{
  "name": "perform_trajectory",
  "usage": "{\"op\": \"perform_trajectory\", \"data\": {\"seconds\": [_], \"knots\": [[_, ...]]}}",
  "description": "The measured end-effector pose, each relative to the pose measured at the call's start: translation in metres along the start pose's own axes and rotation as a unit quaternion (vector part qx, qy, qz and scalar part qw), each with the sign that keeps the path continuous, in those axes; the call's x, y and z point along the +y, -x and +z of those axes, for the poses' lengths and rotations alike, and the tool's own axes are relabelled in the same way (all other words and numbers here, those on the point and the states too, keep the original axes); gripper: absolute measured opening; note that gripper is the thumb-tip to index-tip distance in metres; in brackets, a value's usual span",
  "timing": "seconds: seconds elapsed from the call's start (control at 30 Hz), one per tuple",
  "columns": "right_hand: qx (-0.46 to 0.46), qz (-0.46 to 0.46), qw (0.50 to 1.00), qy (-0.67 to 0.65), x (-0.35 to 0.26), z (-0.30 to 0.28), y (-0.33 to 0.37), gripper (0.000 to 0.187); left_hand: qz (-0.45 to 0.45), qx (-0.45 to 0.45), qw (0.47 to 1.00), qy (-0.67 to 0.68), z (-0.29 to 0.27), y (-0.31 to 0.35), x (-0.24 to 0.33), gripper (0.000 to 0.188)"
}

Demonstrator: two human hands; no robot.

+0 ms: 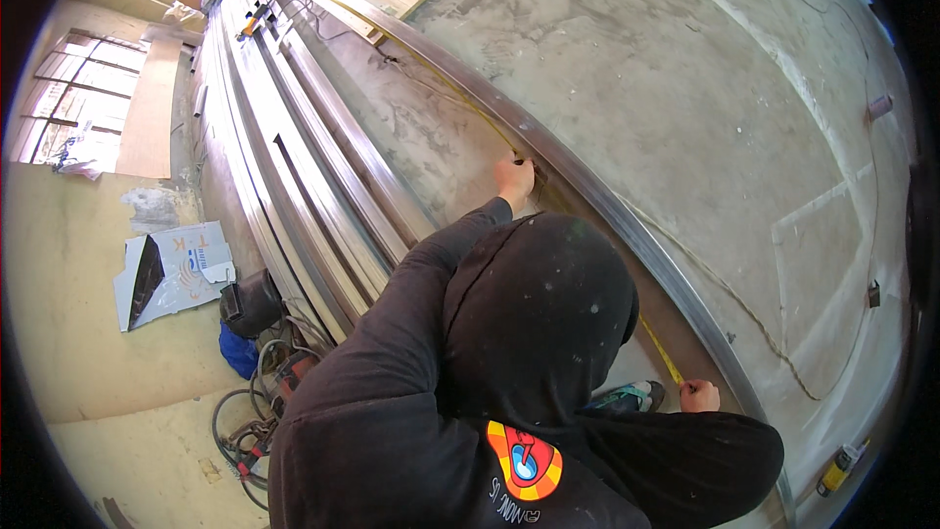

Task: Using a yellow measuring tape to measure the length of a curved metal profile on a workshop floor.

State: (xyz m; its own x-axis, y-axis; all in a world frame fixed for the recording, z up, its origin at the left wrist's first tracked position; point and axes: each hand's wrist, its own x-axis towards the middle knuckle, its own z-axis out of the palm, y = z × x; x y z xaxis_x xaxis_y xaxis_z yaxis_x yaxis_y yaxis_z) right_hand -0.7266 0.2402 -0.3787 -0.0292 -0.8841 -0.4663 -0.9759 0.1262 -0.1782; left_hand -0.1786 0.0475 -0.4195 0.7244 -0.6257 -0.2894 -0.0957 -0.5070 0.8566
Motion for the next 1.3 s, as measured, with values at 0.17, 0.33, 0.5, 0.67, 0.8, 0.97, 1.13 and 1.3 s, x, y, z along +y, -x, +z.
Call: {"op": "perform_trajectory", "data": {"seconds": [0.17,0.33,0.5,0.67,0.8,0.97,1.13,1.3], "knots": [[-0.028,0.012,0.999,-0.032,0.000,0.001,-0.002,0.020,0.008,0.017,0.999,0.030,0.001,-0.005,-0.011,0.027],[-0.017,0.003,1.000,-0.001,-0.011,0.002,-0.007,0.017,-0.020,0.027,0.999,0.002,-0.008,-0.013,-0.015,0.031],[-0.029,0.013,0.999,-0.005,-0.013,-0.009,-0.002,0.018,-0.029,0.020,0.999,-0.037,0.003,-0.007,-0.005,0.033],[-0.036,0.001,0.999,-0.024,-0.025,-0.018,-0.008,0.018,-0.025,0.015,1.000,0.009,-0.010,-0.020,-0.012,0.031],[0.000,0.004,1.000,-0.031,-0.005,-0.013,0.002,0.021,-0.052,-0.040,0.994,0.085,0.012,0.001,0.016,0.030],[0.103,-0.054,0.993,-0.008,-0.019,-0.010,-0.002,0.020,-0.008,-0.024,0.992,0.120,-0.009,-0.025,-0.007,0.027],[0.130,-0.088,0.987,-0.032,0.001,0.002,-0.008,0.022,-0.006,-0.028,1.000,-0.011,-0.002,-0.029,-0.009,0.030],[0.209,-0.076,0.975,-0.006,-0.025,0.001,-0.016,0.018,0.010,-0.079,0.997,-0.001,-0.037,-0.077,-0.026,0.030]]}}
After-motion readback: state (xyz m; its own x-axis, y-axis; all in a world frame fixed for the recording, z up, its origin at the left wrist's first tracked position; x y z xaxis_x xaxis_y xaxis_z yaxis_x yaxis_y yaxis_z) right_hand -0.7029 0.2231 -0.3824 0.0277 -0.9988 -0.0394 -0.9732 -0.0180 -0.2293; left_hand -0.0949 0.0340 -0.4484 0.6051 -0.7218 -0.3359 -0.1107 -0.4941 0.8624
